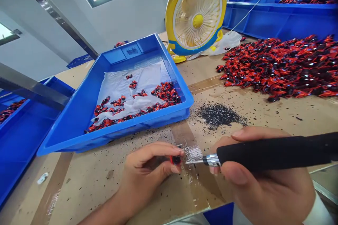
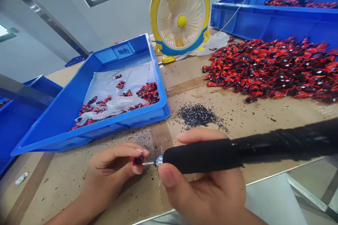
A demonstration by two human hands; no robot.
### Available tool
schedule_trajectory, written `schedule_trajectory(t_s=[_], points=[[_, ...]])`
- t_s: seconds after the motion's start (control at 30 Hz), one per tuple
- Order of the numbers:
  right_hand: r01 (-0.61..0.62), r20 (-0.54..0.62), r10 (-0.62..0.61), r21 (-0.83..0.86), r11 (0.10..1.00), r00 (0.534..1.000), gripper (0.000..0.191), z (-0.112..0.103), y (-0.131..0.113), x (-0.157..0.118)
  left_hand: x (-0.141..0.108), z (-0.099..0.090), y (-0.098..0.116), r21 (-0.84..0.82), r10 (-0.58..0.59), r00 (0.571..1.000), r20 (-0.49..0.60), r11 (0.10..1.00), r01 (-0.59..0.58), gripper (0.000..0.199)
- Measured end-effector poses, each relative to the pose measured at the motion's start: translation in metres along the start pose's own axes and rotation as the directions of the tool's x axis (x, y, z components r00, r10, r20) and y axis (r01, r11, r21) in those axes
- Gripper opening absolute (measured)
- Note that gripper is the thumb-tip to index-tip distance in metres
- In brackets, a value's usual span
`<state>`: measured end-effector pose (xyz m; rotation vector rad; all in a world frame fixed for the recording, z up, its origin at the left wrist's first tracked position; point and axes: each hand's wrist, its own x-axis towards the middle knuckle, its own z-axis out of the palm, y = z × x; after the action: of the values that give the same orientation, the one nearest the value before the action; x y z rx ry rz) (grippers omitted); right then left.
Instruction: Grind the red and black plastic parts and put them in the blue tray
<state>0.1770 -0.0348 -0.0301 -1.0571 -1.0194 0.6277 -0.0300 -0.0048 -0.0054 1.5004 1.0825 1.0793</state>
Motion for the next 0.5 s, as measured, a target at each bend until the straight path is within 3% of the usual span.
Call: schedule_trajectory(t_s=[0.1, 0.17, 0.33, 0.5], points=[[0.208, 0.091, -0.202, -0.062, 0.976, 0.975, 0.034, -0.011, 0.005, 0.004, 0.000, 0.003, -0.002, -0.129, 0.012, 1.000, 0.024, 0.992, -0.009, 0.021], [0.255, 0.139, -0.243, -0.073, 0.964, 0.960, 0.039, -0.018, 0.006, 0.005, 0.000, 0.004, -0.002, -0.183, 0.021, 0.999, 0.044, 0.983, -0.012, 0.025], [0.198, 0.154, -0.177, -0.133, 0.971, 0.972, 0.039, -0.028, 0.001, 0.002, 0.001, 0.005, -0.003, -0.144, 0.038, 0.997, 0.062, 0.989, -0.028, 0.030], [0.172, 0.149, -0.151, -0.136, 0.976, 0.977, 0.038, -0.020, -0.006, 0.002, 0.004, 0.003, -0.002, -0.038, 0.135, 0.989, 0.061, 0.990, -0.133, 0.030]])
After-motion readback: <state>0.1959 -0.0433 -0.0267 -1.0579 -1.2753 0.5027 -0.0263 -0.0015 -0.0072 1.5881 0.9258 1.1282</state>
